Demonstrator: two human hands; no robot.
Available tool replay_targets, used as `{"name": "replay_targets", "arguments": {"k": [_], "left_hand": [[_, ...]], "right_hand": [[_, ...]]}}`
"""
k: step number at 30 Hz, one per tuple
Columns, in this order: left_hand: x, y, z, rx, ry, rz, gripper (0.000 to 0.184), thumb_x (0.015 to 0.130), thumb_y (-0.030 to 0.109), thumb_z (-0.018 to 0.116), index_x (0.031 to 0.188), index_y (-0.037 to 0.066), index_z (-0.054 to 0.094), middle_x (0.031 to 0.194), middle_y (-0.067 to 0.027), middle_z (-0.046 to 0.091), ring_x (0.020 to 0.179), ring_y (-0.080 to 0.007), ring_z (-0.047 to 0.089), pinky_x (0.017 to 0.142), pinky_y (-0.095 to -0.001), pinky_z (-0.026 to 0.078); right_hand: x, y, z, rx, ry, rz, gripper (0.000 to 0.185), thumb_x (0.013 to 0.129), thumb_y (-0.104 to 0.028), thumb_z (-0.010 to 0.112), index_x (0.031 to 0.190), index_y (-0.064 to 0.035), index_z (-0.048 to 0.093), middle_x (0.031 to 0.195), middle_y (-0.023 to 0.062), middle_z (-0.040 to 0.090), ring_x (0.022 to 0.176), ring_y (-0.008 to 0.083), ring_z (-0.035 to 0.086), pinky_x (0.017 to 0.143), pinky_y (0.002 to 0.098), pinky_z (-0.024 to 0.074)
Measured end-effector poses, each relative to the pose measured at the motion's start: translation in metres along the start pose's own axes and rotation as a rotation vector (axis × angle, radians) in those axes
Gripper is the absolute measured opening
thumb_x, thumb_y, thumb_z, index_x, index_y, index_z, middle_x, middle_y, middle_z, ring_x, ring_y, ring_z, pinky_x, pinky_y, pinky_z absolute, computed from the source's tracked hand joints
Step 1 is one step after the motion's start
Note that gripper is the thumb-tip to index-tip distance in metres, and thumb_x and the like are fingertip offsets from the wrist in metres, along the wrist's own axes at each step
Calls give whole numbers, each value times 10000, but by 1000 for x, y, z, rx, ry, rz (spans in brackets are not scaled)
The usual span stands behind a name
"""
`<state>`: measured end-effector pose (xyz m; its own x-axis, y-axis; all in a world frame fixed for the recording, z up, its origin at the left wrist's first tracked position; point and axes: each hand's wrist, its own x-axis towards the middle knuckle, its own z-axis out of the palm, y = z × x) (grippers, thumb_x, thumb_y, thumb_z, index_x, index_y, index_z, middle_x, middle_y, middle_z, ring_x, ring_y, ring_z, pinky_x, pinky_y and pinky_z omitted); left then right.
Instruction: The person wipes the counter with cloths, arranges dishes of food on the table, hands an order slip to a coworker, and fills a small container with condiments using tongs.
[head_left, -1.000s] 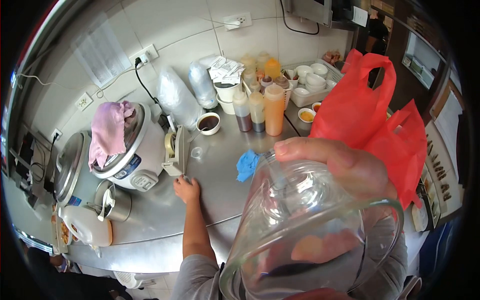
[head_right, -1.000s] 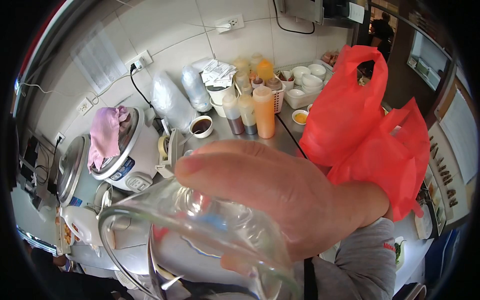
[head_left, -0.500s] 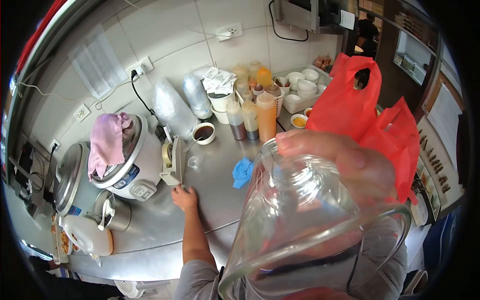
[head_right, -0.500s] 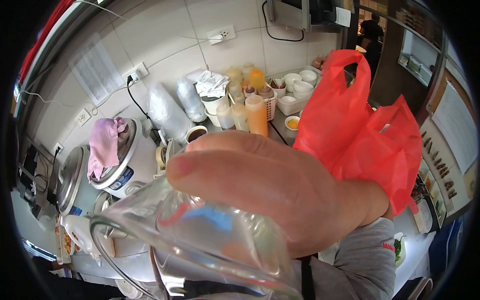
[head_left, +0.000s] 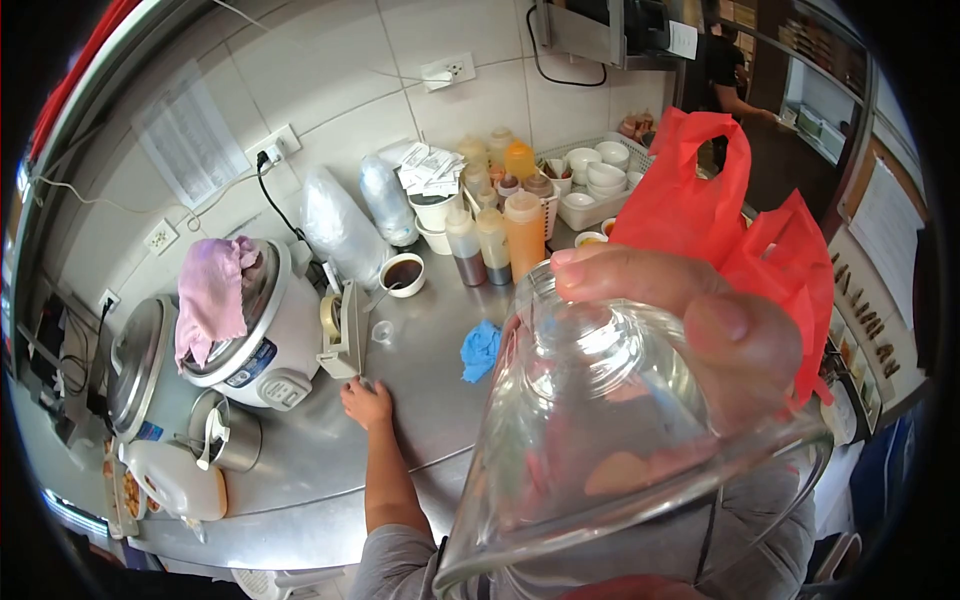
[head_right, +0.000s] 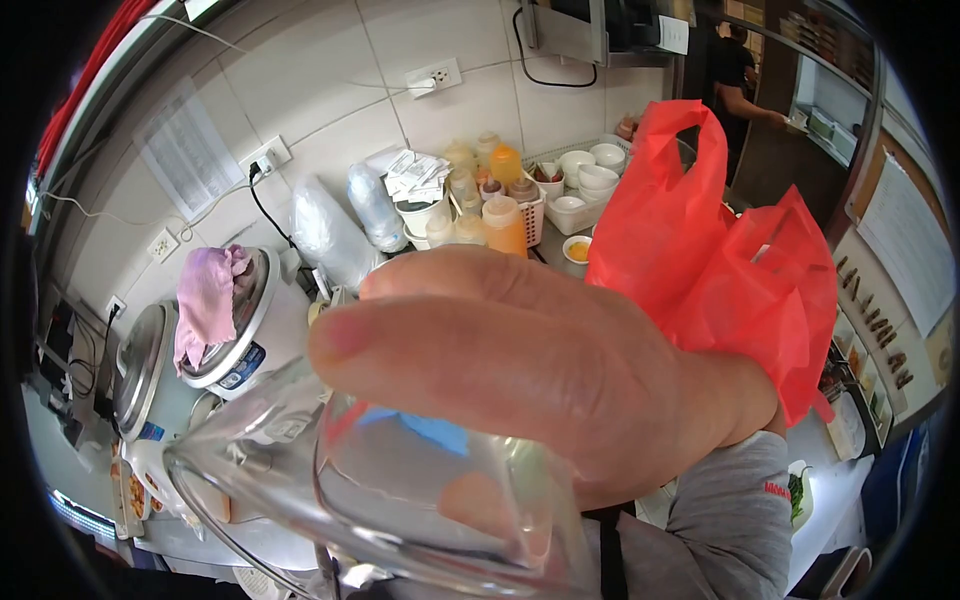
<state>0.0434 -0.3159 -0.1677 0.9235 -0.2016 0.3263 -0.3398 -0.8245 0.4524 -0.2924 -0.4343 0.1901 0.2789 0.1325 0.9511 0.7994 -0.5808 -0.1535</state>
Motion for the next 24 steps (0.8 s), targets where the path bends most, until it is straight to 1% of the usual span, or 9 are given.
{"name": "replay_targets", "arguments": {"k": [2, 5, 8, 14, 16, 18, 20, 22, 24], "left_hand": [[0, 1, -1, 0, 2, 2, 470, 674, 253, 592, 1091, 89, 451, 1132, -148, 379, 1068, -298, 360, 884, -408, 286], [-1, 0, -1, -4, 3, 2, 469, 673, 250, 590, 1090, 82, 453, 1132, -152, 381, 1066, -302, 363, 887, -406, 285], [1, -1, 1, -21, 8, 4, 466, 674, 247, 586, 1087, 76, 454, 1132, -155, 382, 1064, -305, 366, 888, -407, 284], [0, -2, 1, -17, 2, 1, 462, 674, 246, 576, 1085, 74, 455, 1127, -149, 386, 1058, -302, 370, 885, -406, 285], [0, -2, 1, -9, 1, -3, 460, 673, 246, 574, 1084, 75, 457, 1124, -147, 388, 1054, -300, 371, 883, -405, 286], [0, -2, 1, -12, 2, -1, 458, 672, 245, 574, 1081, 75, 459, 1120, -145, 388, 1051, -298, 372, 881, -403, 287], [1, -3, 1, -14, 9, 5, 457, 672, 246, 575, 1080, 75, 460, 1117, -143, 389, 1050, -297, 372, 881, -403, 287], [0, -4, 2, -14, 9, 5, 456, 673, 247, 577, 1079, 75, 461, 1116, -142, 389, 1052, -296, 370, 883, -403, 286], [0, -4, 3, -14, 8, 4, 456, 674, 249, 578, 1079, 75, 462, 1115, -142, 388, 1053, -295, 369, 884, -404, 286]], "right_hand": [[-2, 8, 2, 57, 33, -50, 518, 686, -106, 619, 1135, 55, 417, 963, 108, 538, 903, 247, 490, 769, 332, 411], [13, -13, -15, -63, -143, 60, 503, 689, -89, 612, 1132, 53, 420, 980, 113, 531, 890, 237, 496, 753, 321, 416], [6, 0, -22, -230, -240, -27, 485, 689, -74, 607, 1125, 47, 431, 1025, 113, 512, 890, 238, 495, 753, 317, 415], [9, 8, -14, -334, -103, -273, 469, 672, -72, 624, 1103, 24, 467, 1050, 112, 492, 902, 230, 492, 761, 317, 411], [8, 9, -8, -307, -35, -252, 468, 666, -66, 629, 1101, 12, 476, 1040, 108, 495, 907, 224, 491, 760, 314, 409], [1, 9, -4, -309, -35, -164, 470, 664, -50, 627, 1107, 0, 479, 1018, 102, 504, 909, 217, 490, 758, 308, 409], [2, 1, -19, -465, -201, -116, 473, 664, -27, 619, 1116, -11, 479, 997, 98, 512, 903, 214, 492, 758, 301, 407], [19, -11, -27, -236, -325, 304, 483, 666, -8, 609, 1129, -18, 473, 960, 97, 517, 864, 211, 496, 743, 291, 409], [26, -17, -28, -227, -339, 367, 507, 661, -26, 618, 1140, -27, 449, 963, 113, 512, 864, 225, 497, 743, 309, 410]]}}
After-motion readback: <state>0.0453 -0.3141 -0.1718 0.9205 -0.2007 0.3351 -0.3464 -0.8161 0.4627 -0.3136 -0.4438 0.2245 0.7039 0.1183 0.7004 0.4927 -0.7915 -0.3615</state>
